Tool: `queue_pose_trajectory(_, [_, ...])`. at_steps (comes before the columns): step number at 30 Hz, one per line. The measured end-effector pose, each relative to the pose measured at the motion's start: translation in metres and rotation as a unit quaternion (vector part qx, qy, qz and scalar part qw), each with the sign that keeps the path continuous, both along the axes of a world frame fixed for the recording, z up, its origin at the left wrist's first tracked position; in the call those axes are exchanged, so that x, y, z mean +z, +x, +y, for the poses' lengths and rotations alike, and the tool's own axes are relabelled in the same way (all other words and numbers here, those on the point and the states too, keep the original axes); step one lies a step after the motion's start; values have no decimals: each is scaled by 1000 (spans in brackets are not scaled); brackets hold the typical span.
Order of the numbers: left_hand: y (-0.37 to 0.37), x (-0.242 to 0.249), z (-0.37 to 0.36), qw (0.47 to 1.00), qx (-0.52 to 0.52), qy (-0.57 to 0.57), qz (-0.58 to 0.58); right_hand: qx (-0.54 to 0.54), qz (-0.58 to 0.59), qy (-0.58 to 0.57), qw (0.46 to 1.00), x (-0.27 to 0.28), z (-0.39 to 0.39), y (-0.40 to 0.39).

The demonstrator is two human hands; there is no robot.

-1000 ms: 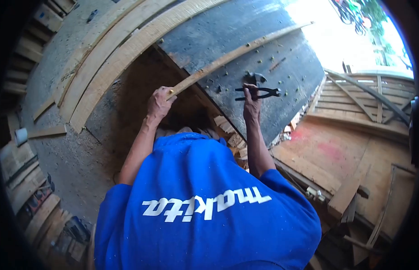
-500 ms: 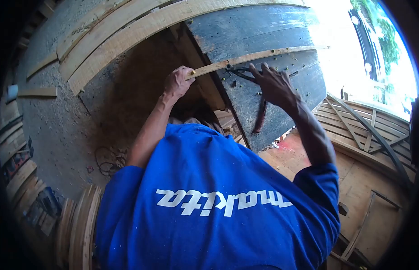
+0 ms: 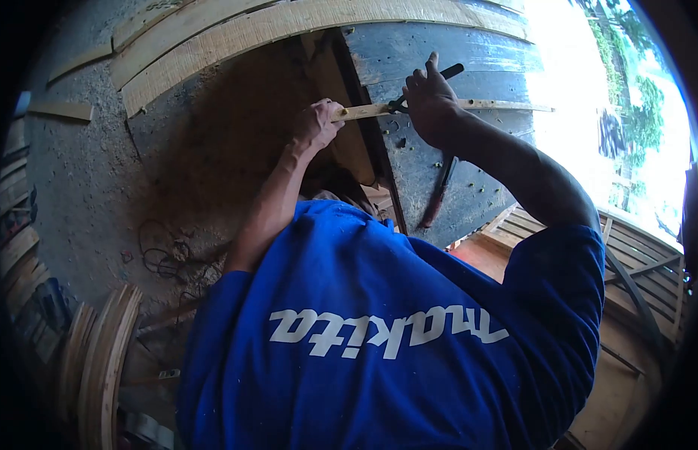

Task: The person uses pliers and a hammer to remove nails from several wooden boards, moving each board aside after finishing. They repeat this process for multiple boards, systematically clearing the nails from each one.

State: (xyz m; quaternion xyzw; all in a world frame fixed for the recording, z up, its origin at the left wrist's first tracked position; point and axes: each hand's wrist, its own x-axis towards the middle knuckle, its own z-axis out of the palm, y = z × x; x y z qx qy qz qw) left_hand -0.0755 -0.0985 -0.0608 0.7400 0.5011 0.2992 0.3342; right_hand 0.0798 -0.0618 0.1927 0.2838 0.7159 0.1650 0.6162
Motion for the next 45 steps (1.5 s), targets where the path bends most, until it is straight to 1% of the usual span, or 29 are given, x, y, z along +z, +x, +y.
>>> queue_pose_trajectory(2, [1, 1, 1, 1000, -4, -19, 18, 13, -10, -4, 1000, -2, 2, -1])
queue_pose_trajectory(5, [1, 0, 0, 1000, 3, -7, 17, 14, 10, -21, 1000, 0, 0, -8])
queue_pose_trajectory(7, [0, 3, 0, 1000, 1, -12, 18, 63, 14, -2, 998, 0, -1, -8])
queue_pose_trajectory(8, [-1, 5, 0, 1000, -2, -14, 18, 63, 16, -3, 998, -1, 1, -10])
queue_pose_trajectory(10, [-2, 7, 0, 1000, -5, -20, 19, -67, -6, -26, 997, -1, 8, -16])
queue_pose_trajectory(11, [-2, 8, 0, 1000, -6, -23, 19, -69, -5, -27, 997, -4, 10, -8])
queue_pose_trajectory(13, [-1, 7, -1, 999, -6, -29, 12, 30, 84, -24, 996, -6, 12, 19])
queue_pose_trajectory(14, [-2, 7, 0, 999, -2, -31, 7, 30, 85, -24, 996, -5, 12, 28])
queue_pose_trajectory(16, [-3, 8, -2, 1000, -4, -15, 1, 43, 149, -21, 988, 2, 11, 36])
queue_pose_trajectory(19, [-2, 6, -2, 1000, -8, 2, -5, 67, 173, -4, 983, -1, 7, 50])
queue_pose_trajectory(23, [0, 3, -1, 1000, -16, -2, 7, 55, 186, -12, 981, 0, 9, 65])
queue_pose_trajectory(25, [1, -1, 0, 1000, -16, -5, 3, 87, 260, 5, 962, -3, 10, 74])
queue_pose_trajectory(26, [1, -3, -1, 1000, -19, -9, 2, 89, 260, 5, 962, -3, 11, 77])
queue_pose_trajectory(28, [1, -4, -2, 1000, -13, -8, -8, 60, 238, -17, 969, -1, 14, 78])
queue_pose_trajectory(29, [1, -5, -2, 1000, -10, -8, -17, 62, 238, -16, 969, -1, 15, 89])
queue_pose_trajectory(31, [0, -1, -4, 1000, -15, -21, -9, 71, 271, 39, 959, 1, 15, 130])
queue_pose_trajectory(32, [1, 2, 0, 999, -17, -36, -3, 79, 269, 40, 959, 6, 20, 151])
queue_pose_trajectory(33, [1, 3, -1, 999, -12, -39, -5, 26, 256, 45, 965, 9, 19, 173])
queue_pose_trajectory(34, [1, 6, -2, 999, -19, -43, -2, -28, 243, 50, 968, 14, 16, 175])
queue_pose_trajectory(35, [-1, 8, 3, 999, -27, -43, 2, -24, 246, 52, 968, 15, 14, 176])
queue_pose_trajectory(37, [0, 5, 2, 999, -25, -32, -3, -27, 206, 62, 976, 31, -1, 148])
queue_pose_trajectory(42, [1, -2, 0, 999, -27, -24, -22, -3, 256, 39, 966, 23, 0, 91])
queue_pose_trajectory(44, [1, -5, 0, 1000, -17, -7, -21, 20, 147, 7, 989, 23, 4, 58])
queue_pose_trajectory(45, [0, -6, -1, 1000, -15, -7, -21, 18, 125, -5, 992, 19, 6, 49])
